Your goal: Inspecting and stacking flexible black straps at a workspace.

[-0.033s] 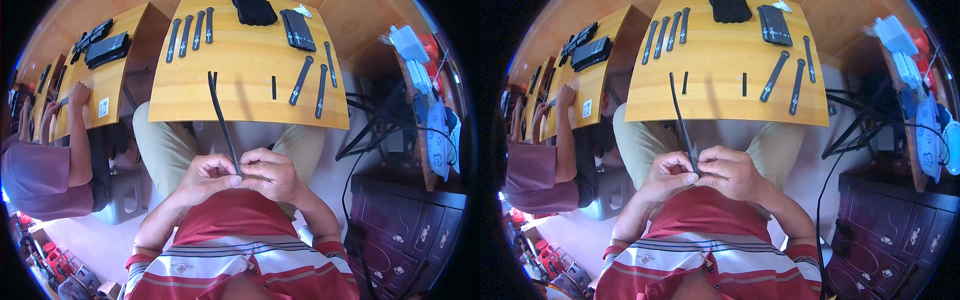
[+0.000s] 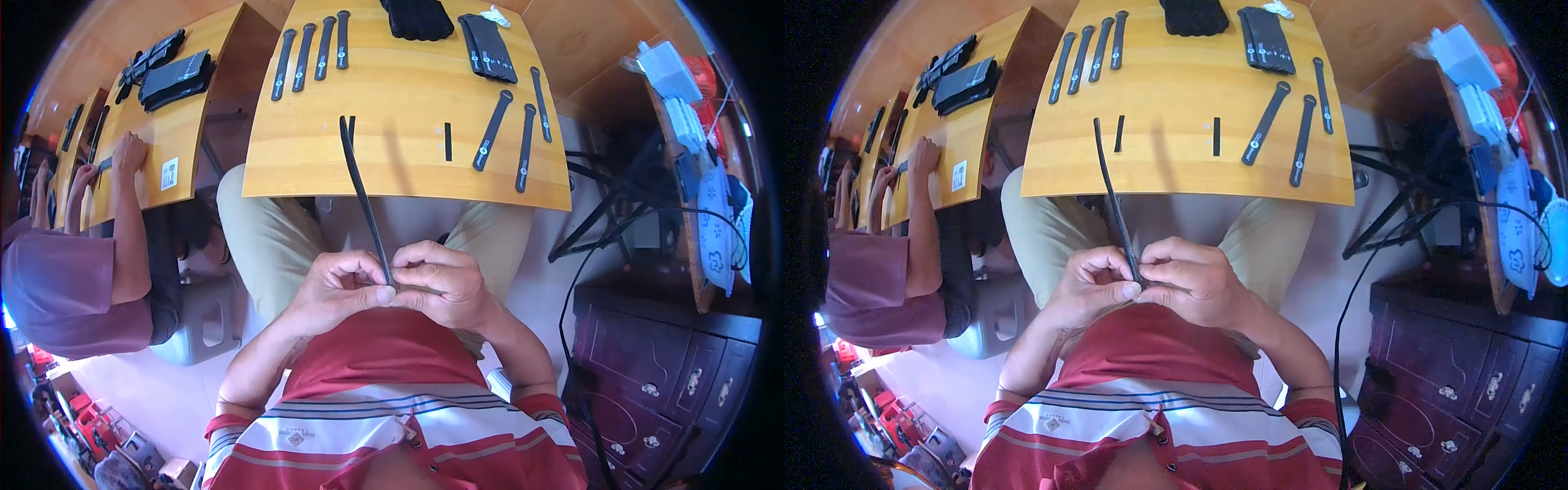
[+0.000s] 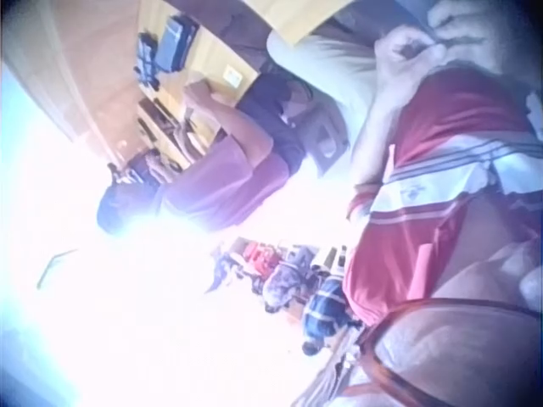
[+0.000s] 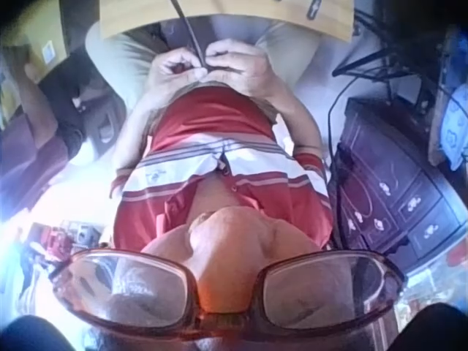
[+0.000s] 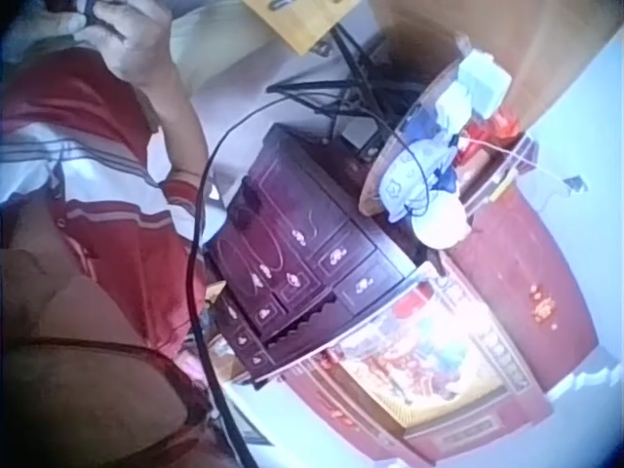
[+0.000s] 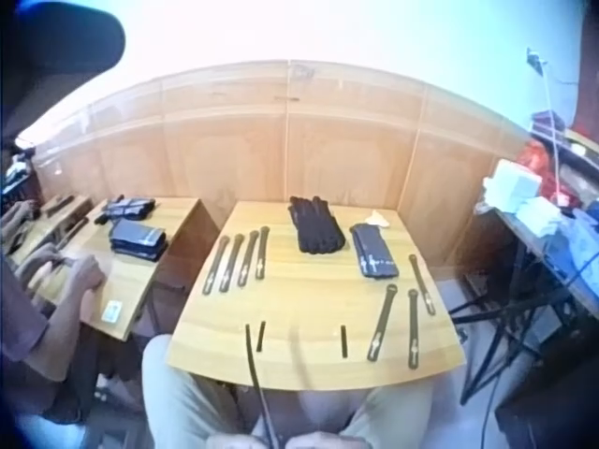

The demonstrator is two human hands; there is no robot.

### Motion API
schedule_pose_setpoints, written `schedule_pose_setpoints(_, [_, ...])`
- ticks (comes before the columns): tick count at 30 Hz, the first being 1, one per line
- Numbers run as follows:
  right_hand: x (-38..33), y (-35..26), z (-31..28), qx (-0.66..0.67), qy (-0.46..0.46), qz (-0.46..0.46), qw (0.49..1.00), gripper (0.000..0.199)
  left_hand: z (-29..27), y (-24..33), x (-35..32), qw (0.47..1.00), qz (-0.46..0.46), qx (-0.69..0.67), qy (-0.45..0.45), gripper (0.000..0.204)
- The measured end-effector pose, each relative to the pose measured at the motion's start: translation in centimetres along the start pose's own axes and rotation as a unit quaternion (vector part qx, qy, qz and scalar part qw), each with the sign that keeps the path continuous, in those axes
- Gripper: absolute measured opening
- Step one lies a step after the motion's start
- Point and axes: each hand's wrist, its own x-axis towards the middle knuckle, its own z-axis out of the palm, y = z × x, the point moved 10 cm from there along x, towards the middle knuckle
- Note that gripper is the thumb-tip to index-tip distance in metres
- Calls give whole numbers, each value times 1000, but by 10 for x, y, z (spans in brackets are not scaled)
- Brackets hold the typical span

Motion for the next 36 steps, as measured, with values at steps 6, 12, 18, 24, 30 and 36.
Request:
schedule_pose_setpoints(6, [-6, -2, 5, 0, -18, 3, 1000, 28, 0, -6, -6, 999, -32, 19, 2, 6])
schedule_pose_setpoints(12, [-9, -4, 7, -12, -20, -5, 1000, 27, -2, -6, -6, 997, -40, 60, 8, 6])
schedule_pose_setpoints(18, [-13, -4, 7, -20, -6, -14, 1000, 21, -4, -4, -5, 996, -36, 78, 16, 8])
schedule_pose_setpoints(24, [-13, -4, 10, -15, -32, -16, 999, 20, -4, -11, -8, 996, -48, 77, 14, 9])
schedule_pose_setpoints(30, [-15, -4, 13, -16, -43, -20, 999, 20, -5, -12, -11, 994, -44, 97, 19, 8])
schedule_pose_setpoints(36, [-13, -10, 14, -19, -60, -34, 997, 21, -3, -9, -15, 992, -35, 120, 22, 8])
